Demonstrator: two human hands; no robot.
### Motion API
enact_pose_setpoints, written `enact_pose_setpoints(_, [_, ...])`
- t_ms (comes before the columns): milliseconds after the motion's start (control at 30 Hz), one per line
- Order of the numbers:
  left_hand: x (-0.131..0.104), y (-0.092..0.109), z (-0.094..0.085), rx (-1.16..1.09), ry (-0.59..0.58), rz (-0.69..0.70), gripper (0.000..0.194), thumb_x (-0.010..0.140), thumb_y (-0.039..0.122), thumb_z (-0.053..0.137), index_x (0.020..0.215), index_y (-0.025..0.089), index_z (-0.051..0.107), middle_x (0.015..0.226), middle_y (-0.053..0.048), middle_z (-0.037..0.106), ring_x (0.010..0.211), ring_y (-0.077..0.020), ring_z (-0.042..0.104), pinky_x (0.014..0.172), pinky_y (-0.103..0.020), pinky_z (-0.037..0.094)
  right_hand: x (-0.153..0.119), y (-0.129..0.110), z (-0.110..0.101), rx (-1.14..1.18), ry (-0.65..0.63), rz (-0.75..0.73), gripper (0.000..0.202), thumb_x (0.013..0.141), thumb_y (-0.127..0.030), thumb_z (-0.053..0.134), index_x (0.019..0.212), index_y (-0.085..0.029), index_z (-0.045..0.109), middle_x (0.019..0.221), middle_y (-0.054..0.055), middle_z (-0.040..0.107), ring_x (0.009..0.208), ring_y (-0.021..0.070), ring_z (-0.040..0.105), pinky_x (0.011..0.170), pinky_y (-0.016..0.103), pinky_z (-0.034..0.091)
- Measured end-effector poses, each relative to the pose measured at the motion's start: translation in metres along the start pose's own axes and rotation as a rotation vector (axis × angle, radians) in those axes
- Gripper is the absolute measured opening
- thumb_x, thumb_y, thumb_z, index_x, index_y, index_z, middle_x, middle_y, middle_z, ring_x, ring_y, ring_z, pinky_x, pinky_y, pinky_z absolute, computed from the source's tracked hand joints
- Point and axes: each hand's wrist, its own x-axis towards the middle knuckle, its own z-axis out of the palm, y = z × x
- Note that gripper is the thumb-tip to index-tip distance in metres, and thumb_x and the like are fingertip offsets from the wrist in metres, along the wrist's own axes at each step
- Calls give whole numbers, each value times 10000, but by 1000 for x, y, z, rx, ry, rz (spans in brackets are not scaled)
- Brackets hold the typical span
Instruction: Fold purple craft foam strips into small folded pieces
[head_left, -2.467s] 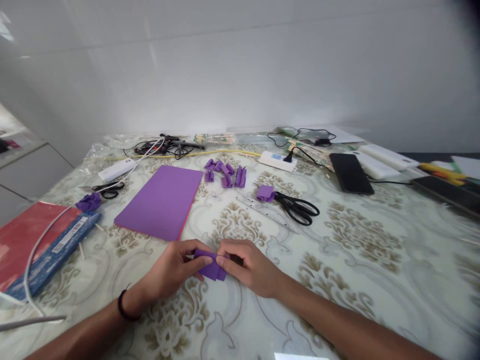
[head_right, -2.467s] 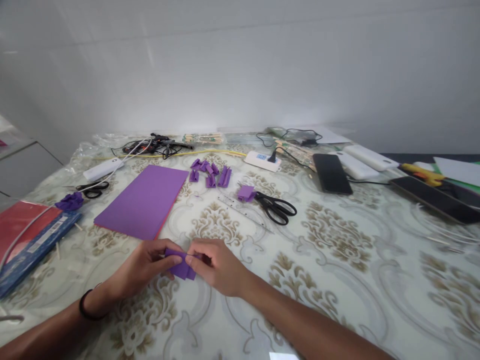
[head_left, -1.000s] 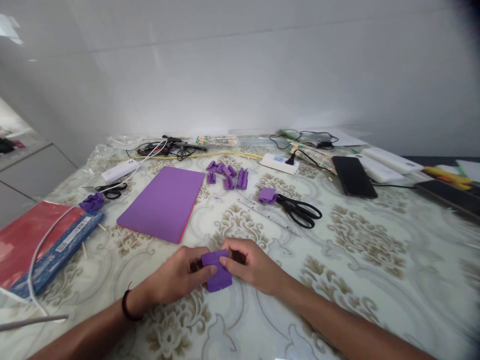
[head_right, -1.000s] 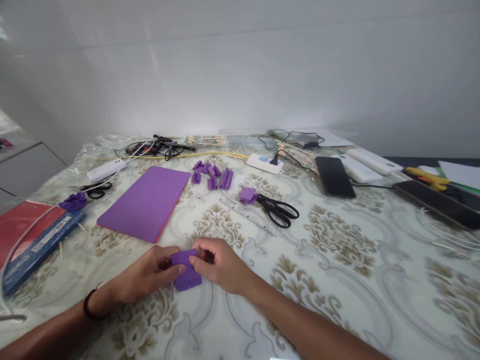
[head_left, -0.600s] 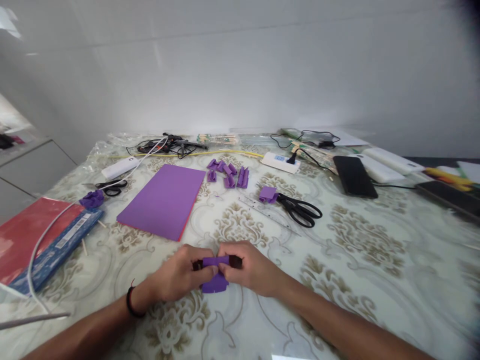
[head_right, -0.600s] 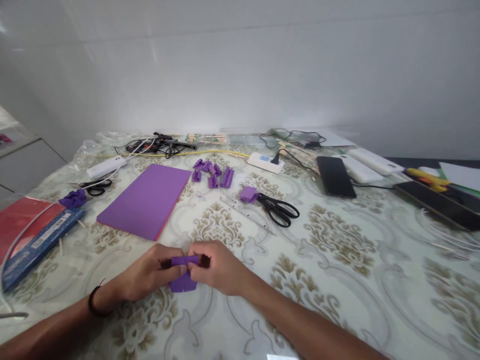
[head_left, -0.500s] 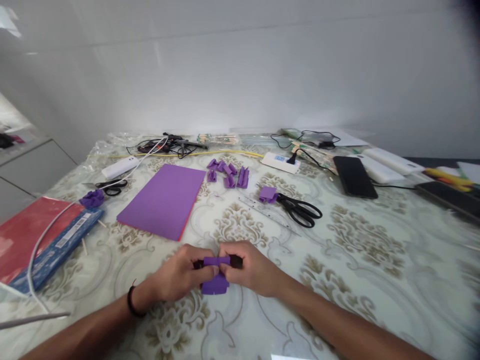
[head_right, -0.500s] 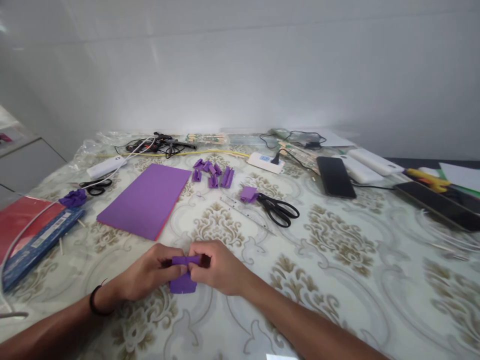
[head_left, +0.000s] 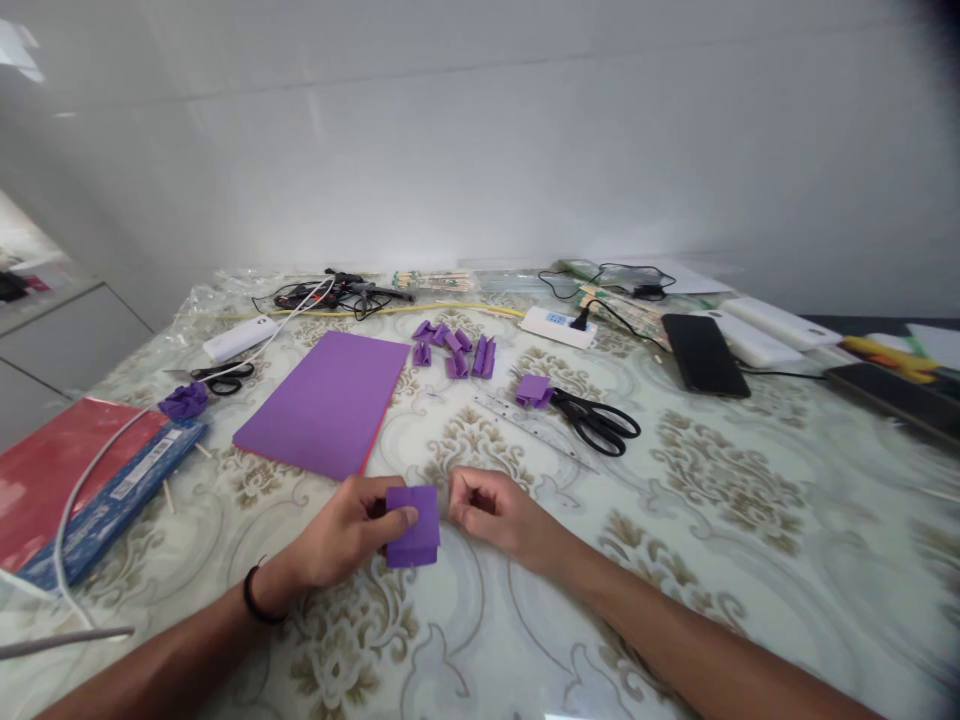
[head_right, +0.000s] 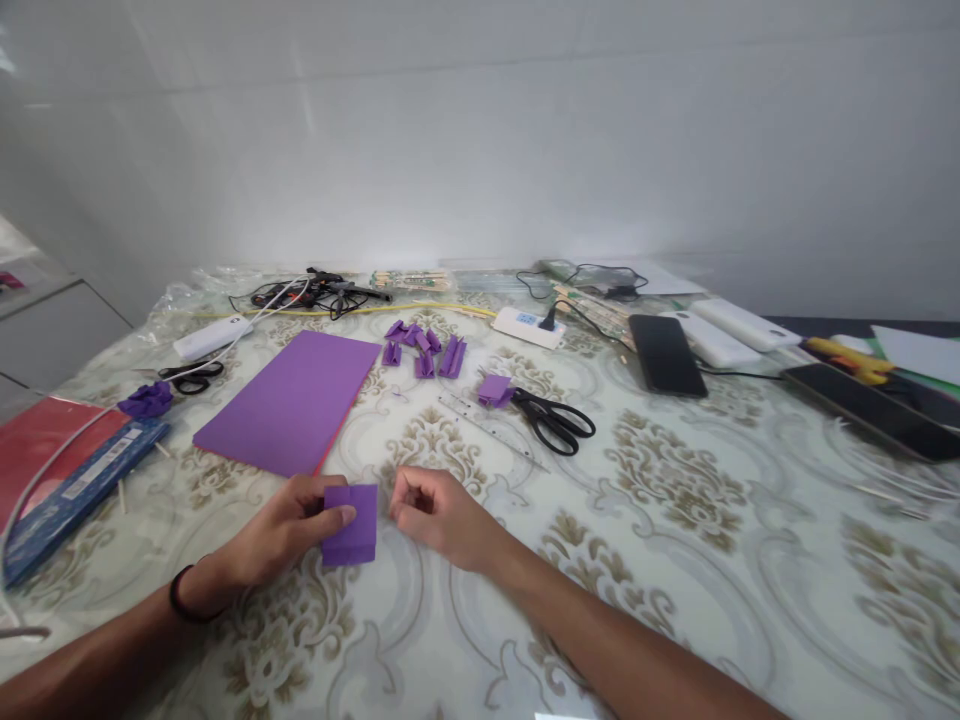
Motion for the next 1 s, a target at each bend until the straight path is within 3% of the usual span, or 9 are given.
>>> enact_pose_setpoints(133, [2,-1,0,92,77,12,368,972,464,583,793,143,604,676,7,563,618,-128,501,573,-237,383,-3,-6,4,-53,-28,-28,278,922,-437,623,822,-203,509,708,-35,474,633,130,403,583,259,323])
enact_pose_setpoints(267, [2,-2,5,106,24,32,344,982,458,565,859,141,618,716,16,528,644,-120,462,576,-230,358,-4,-7,10,-200,9,-12,396,940,-491,635,729,-205,460,679,-41,420,633,127,371,573,259,300])
enact_pose_setpoints(400, [2,-2,5,209,5,5,289,935,366,635,754,155,555,662,50,429,613,-98,373,552,-219,293,-3,-5,11,-188,49,7,456,951,-541,615,688,-197,473,608,-59,376,575,113,338,549,261,275])
enact_pose_setpoints(533, [1,-2,5,294,-37,7,225,921,333,651,802,142,632,705,28,532,643,-109,433,583,-225,338,-3,-3,9,-140,48,8,452,953,-577,602,746,-176,572,630,-46,427,583,116,360,543,260,278])
enact_pose_setpoints(667, [1,0,8,259,19,-8,265,955,372,611,831,141,648,724,11,609,651,-120,495,593,-228,370,-1,1,6,-63,89,1,395,957,-555,609,830,-181,590,683,-39,457,616,124,386,570,261,305])
enact_pose_setpoints(767, [1,1,8,271,40,-20,321,964,402,600,772,146,616,678,23,575,623,-116,468,571,-230,345,0,2,4,-28,116,10,361,940,-531,636,832,-192,578,670,-48,428,615,127,377,569,260,303])
enact_pose_setpoints(1000, [3,6,9,310,15,85,277,998,333,528,847,144,661,689,25,544,649,-119,438,596,-236,340,-3,-8,11,-177,-1,-13,291,913,-407,671,749,-185,577,653,-42,466,616,123,401,563,250,306])
